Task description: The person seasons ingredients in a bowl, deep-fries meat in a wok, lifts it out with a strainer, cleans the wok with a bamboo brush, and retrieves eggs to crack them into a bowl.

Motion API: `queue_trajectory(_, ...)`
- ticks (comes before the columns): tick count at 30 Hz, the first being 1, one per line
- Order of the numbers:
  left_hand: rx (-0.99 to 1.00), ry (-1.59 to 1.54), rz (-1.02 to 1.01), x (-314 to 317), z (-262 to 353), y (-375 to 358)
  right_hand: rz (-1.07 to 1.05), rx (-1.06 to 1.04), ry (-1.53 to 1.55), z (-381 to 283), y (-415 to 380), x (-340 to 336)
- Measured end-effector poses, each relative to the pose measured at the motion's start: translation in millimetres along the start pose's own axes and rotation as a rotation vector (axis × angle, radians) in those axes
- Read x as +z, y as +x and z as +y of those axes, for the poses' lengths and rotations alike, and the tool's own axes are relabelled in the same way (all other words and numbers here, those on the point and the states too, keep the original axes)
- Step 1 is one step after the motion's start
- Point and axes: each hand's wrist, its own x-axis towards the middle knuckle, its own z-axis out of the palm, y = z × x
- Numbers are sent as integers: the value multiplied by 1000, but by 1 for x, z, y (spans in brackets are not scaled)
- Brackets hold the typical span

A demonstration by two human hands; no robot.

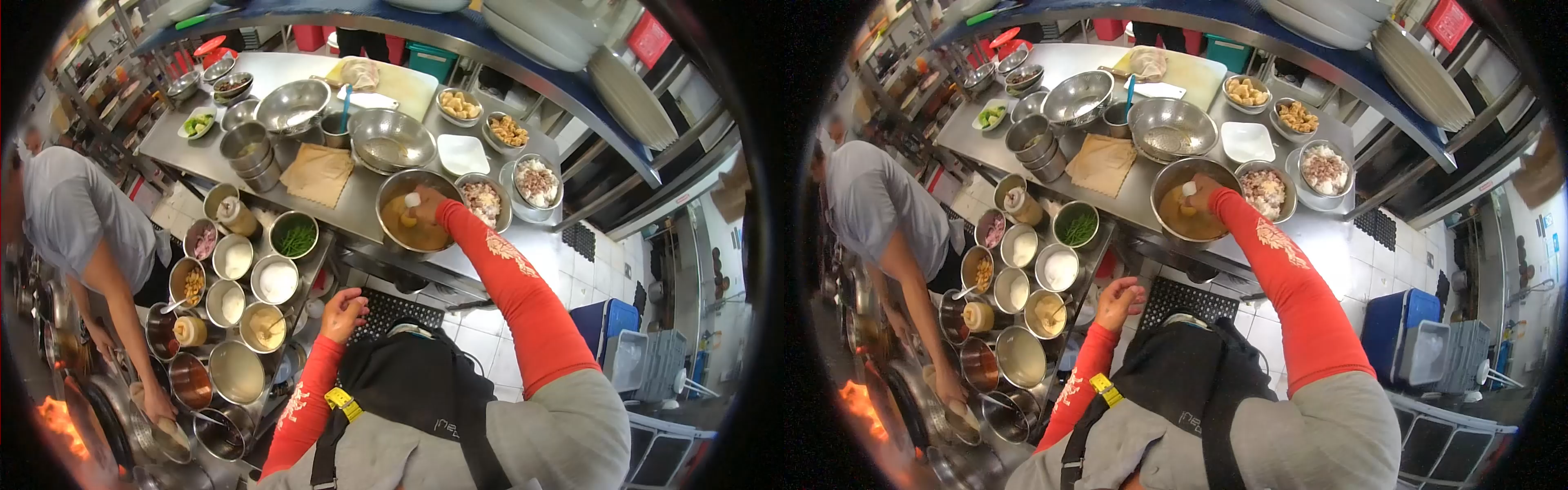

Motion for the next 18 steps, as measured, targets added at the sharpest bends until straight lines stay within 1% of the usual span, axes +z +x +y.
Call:
queue_trajectory(1, -12, 8, 6, 0, 2, 0, 39, -37, -21, 6, 5, 4)
queue_trajectory(2, -29, 8, -3, 0, 4, 1, 39, -100, -162, 13, 12, 4)
queue_trajectory(4, -2, -6, -6, 2, 9, -1, 6, -80, -99, 5, 8, -3)
queue_trajectory(6, 3, -18, -2, 4, 12, -7, -40, -58, -67, 10, 11, -3)
queue_trajectory(10, -42, -2, 2, -2, 1, 2, 33, -74, -152, 18, 16, 0)
queue_trajectory(13, -10, 23, -4, 3, 6, 0, -21, -2, -125, -5, -5, -15)
queue_trajectory(18, -15, -1, 0, 4, 9, -1, -7, -24, -150, -11, -9, -19)
